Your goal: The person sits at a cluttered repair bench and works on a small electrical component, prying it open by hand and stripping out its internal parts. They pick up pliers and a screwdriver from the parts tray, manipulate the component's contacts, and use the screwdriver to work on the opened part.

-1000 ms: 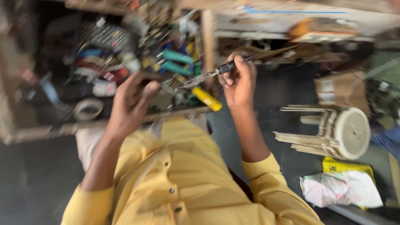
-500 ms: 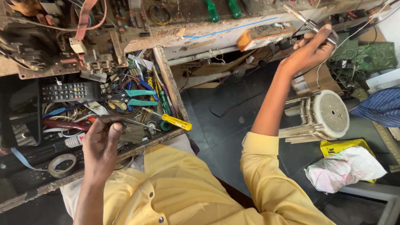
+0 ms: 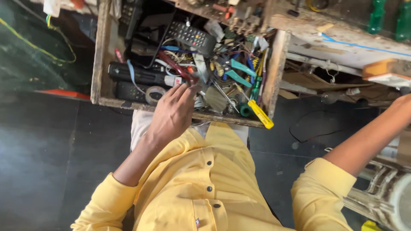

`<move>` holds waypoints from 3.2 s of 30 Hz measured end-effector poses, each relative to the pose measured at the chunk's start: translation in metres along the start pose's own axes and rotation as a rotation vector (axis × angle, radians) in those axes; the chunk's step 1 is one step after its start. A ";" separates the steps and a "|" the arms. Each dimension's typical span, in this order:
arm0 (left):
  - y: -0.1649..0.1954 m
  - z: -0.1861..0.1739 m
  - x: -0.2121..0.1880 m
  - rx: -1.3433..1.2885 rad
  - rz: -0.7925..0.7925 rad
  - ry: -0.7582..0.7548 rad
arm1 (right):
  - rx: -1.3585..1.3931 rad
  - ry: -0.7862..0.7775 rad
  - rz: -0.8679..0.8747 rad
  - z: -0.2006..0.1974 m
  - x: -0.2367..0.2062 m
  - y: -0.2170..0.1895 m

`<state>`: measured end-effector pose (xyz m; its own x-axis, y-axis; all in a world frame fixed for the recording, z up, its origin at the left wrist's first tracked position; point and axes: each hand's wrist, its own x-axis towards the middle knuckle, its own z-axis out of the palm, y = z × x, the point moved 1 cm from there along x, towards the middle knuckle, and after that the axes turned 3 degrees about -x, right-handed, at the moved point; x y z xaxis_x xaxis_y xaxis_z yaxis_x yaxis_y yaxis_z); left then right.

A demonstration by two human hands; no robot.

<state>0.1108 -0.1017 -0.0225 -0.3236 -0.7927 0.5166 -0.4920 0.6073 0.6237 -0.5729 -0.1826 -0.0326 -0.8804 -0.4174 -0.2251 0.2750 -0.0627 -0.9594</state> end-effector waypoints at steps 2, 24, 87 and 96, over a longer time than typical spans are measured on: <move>-0.014 -0.008 -0.009 0.118 0.008 0.005 | -0.007 -0.050 0.050 0.011 -0.008 0.014; -0.055 -0.034 -0.056 0.300 0.397 0.239 | -1.107 -1.410 -1.312 0.104 -0.511 0.091; -0.140 -0.106 -0.029 0.211 -0.314 0.132 | -1.111 -1.183 -1.330 0.233 -0.476 0.134; -0.131 -0.091 -0.022 0.227 -0.328 0.022 | -1.126 -1.279 -1.273 0.205 -0.488 0.158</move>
<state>0.2558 -0.1595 -0.0622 -0.1036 -0.9400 0.3252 -0.7333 0.2931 0.6135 -0.0205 -0.1745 -0.0394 0.4658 -0.8590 0.2126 -0.8304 -0.5073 -0.2302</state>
